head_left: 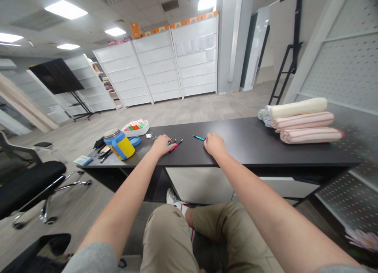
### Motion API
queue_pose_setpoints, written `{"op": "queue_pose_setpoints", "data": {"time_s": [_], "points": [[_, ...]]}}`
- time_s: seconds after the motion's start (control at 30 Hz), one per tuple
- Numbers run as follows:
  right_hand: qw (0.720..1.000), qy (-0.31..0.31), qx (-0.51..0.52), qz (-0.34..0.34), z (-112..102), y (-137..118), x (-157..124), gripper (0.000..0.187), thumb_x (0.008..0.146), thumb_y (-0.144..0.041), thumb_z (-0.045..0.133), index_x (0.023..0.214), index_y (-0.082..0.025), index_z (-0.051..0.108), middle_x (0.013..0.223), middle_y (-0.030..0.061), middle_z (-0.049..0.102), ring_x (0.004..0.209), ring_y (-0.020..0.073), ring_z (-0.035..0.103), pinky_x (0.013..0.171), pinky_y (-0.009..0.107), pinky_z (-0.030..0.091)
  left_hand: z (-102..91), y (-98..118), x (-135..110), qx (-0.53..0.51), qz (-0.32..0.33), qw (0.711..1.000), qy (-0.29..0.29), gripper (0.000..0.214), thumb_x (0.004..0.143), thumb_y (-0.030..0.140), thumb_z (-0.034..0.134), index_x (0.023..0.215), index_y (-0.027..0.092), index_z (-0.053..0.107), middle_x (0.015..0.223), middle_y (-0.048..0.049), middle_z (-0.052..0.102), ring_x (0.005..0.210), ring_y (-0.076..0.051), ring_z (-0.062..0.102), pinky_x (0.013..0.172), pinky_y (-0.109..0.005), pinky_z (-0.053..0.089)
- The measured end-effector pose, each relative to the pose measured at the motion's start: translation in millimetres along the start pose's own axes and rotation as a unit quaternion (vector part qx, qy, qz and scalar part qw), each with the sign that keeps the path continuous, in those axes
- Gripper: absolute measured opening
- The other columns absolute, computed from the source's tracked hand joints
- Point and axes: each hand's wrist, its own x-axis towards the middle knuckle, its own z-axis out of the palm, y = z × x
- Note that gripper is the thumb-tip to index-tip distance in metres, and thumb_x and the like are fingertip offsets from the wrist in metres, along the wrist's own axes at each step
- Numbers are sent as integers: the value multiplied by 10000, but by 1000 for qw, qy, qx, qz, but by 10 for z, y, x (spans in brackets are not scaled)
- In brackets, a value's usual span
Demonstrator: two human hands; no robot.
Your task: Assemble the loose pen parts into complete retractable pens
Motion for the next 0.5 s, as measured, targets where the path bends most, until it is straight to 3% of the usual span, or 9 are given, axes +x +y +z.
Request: {"op": "queue_pose_setpoints", "data": {"time_s": [0.1, 0.2, 0.3, 0.4, 0.5], "points": [[1000, 1, -1, -1, 7, 6, -1, 300, 1046, -302, 410, 1154, -134, 634, 1172, 190, 650, 1109, 314, 576, 934, 417, 447, 60, 189, 30, 17, 8, 1000, -11, 364, 872, 533, 721, 975, 192, 798, 1128, -149, 731, 1140, -322, 643, 1025, -392, 480], [1000, 0, 0, -2, 1, 5, 1, 289, 1043, -305, 422, 1144, -137, 635, 1167, 184, 650, 1105, 314, 579, 929, 414, 451, 78, 309, 56, 23, 7, 1000, -19, 300, 889, 429, 717, 1087, 211, 774, 1106, -115, 751, 1093, -289, 670, 1005, -365, 489], [1000, -2, 2, -1, -3, 2, 7, 288, 1046, -303, 420, 1137, -138, 638, 1167, 186, 651, 1103, 315, 582, 934, 419, 452, 78, 362, 79, 25, -11, 999, -29, 345, 895, 384, 699, 1176, 190, 748, 1084, -115, 768, 1024, -277, 702, 937, -341, 520], [1000, -6, 6, 3, -1, -2, 12, 297, 1051, -304, 410, 1142, -137, 639, 1174, 192, 650, 1111, 317, 580, 945, 425, 450, 84, 392, 94, 31, -27, 998, -43, 319, 877, 309, 679, 1140, 151, 765, 1040, -142, 777, 983, -296, 720, 872, -344, 540], [1000, -10, 11, 7, -1, -3, 16, 301, 1053, -305, 409, 1157, -138, 636, 1196, 200, 646, 1132, 320, 575, 965, 430, 445, 81, 463, 81, 30, 5, 998, -52, 335, 832, 219, 662, 1140, 152, 776, 1049, -139, 778, 982, -296, 721, 878, -345, 541]]}}
